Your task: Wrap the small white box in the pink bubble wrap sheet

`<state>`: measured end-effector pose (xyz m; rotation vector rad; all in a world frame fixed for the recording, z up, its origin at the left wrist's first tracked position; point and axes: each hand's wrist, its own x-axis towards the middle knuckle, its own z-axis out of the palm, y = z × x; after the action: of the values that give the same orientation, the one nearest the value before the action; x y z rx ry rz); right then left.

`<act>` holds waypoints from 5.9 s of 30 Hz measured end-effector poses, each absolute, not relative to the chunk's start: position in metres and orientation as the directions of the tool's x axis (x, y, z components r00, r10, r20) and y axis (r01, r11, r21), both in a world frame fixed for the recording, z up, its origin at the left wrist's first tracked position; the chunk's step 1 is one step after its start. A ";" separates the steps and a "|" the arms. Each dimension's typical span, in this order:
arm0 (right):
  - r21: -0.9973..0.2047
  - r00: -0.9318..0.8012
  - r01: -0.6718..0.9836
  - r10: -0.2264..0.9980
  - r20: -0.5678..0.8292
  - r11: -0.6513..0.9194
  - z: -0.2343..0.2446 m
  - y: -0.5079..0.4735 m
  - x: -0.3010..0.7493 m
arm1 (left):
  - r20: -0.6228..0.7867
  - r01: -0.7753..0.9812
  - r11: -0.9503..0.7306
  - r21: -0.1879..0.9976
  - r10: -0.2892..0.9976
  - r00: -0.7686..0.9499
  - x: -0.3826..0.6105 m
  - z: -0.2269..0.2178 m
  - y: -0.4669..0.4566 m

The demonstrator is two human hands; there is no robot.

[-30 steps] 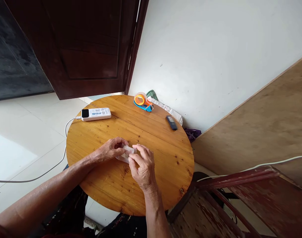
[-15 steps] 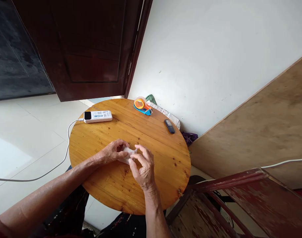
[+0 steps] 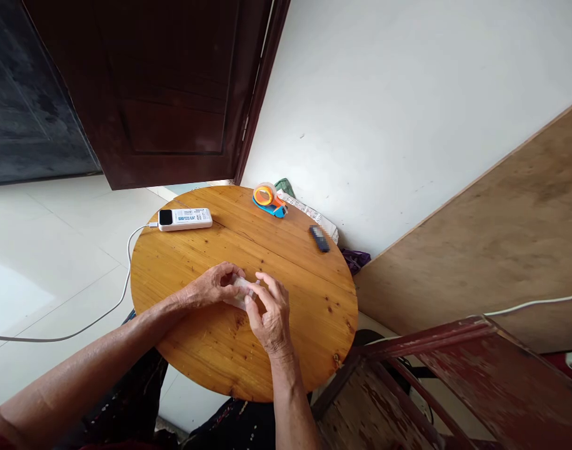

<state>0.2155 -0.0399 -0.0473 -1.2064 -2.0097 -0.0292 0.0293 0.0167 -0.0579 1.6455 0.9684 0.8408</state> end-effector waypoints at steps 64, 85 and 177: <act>-0.486 -0.158 0.679 0.756 0.636 0.550 -0.049 -0.040 0.212 | 0.043 0.043 -0.069 0.997 0.897 0.440 0.023 -0.058 0.017; -0.449 -0.128 0.721 0.738 0.663 0.528 -0.031 -0.036 0.201 | 0.061 0.070 -0.101 0.992 0.898 0.435 0.035 -0.069 0.020; -0.529 0.019 0.840 0.968 0.249 0.120 0.030 0.047 0.241 | 0.105 -0.130 -0.038 0.991 0.824 0.556 0.032 -0.064 0.022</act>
<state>0.2409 0.0474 0.0304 -1.7478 -1.8473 0.2993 0.0320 0.0215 -0.0637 1.4042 0.6465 0.8619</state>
